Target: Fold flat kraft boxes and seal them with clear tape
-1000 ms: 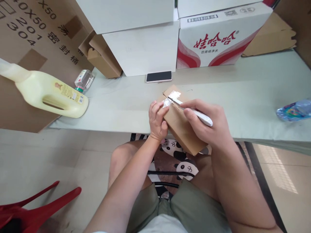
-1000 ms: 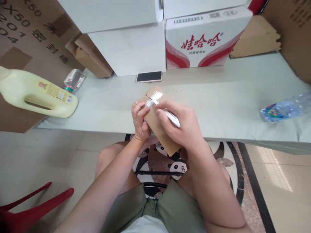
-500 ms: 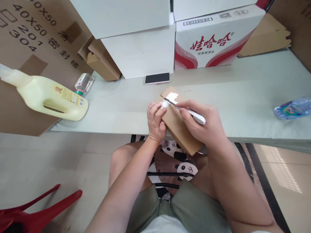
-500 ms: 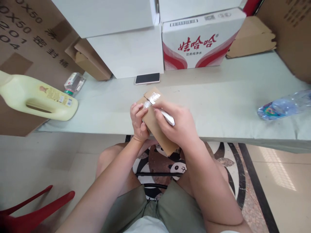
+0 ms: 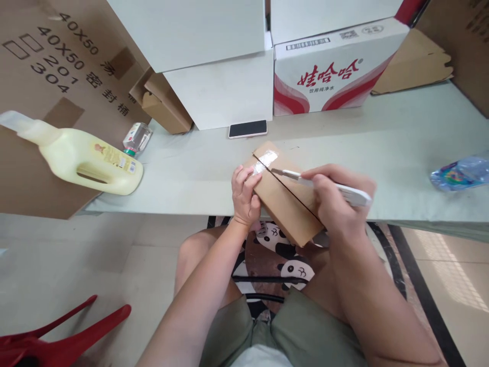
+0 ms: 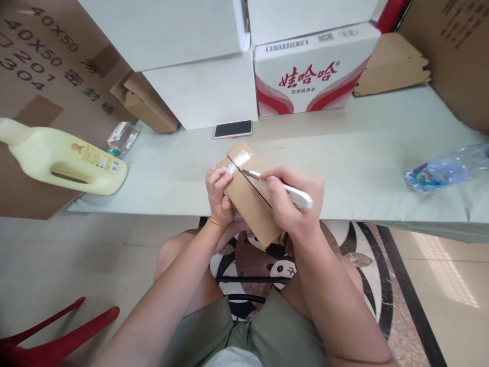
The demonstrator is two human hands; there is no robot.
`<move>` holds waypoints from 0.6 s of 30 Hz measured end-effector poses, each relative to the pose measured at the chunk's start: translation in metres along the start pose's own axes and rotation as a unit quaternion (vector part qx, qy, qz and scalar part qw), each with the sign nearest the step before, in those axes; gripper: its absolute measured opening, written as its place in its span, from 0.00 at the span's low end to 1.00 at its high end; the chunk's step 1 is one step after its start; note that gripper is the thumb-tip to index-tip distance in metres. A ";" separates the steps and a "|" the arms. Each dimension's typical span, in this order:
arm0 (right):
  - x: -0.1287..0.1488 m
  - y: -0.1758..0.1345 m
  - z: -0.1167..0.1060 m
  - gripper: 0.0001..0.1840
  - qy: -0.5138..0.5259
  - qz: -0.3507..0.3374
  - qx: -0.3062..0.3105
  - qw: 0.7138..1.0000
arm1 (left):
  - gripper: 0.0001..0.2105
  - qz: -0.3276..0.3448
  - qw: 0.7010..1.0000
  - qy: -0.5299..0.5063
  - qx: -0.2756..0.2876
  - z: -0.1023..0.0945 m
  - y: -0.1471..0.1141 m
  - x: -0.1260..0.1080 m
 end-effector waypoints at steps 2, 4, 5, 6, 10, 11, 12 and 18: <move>-0.005 -0.001 -0.006 0.13 0.056 0.025 -0.104 0.993 | 0.21 0.007 1.000 -0.004 0.009 -0.004 0.000 0.002; -0.012 0.002 -0.011 0.17 0.107 0.045 -0.190 0.975 | 0.22 -0.001 1.000 -0.007 0.011 -0.011 -0.003 0.007; -0.017 0.004 -0.013 0.19 0.123 0.056 -0.218 0.967 | 0.23 -0.020 1.000 -0.011 0.003 -0.016 -0.005 0.011; -0.024 0.008 -0.015 0.21 0.132 0.070 -0.235 0.961 | 0.24 -0.051 0.999 -0.017 -0.012 -0.023 -0.007 0.016; -0.064 0.019 -0.003 0.15 0.045 0.145 -0.166 0.974 | 0.24 -0.270 0.945 -0.121 -0.139 -0.049 -0.017 0.043; -0.076 0.020 0.004 0.16 0.004 0.167 -0.118 0.979 | 0.24 -0.312 0.923 -0.148 -0.170 -0.053 -0.020 0.048; -0.087 0.019 0.012 0.20 -0.034 0.184 -0.065 0.980 | 0.24 -0.346 0.899 -0.173 -0.203 -0.057 -0.022 0.052; -0.112 0.006 0.055 0.22 -0.079 0.164 0.143 0.973 | 0.23 -0.499 0.767 -0.286 -0.284 -0.063 -0.033 0.052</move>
Point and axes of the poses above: each hand's wrist, its own y-axis towards the middle knuckle, its own z-axis out of the palm, x = y × z, the point moved 2 cm from there along y, towards the middle knuckle, and after that the axes turned 15 degrees about -y, right-handed, at the moved point
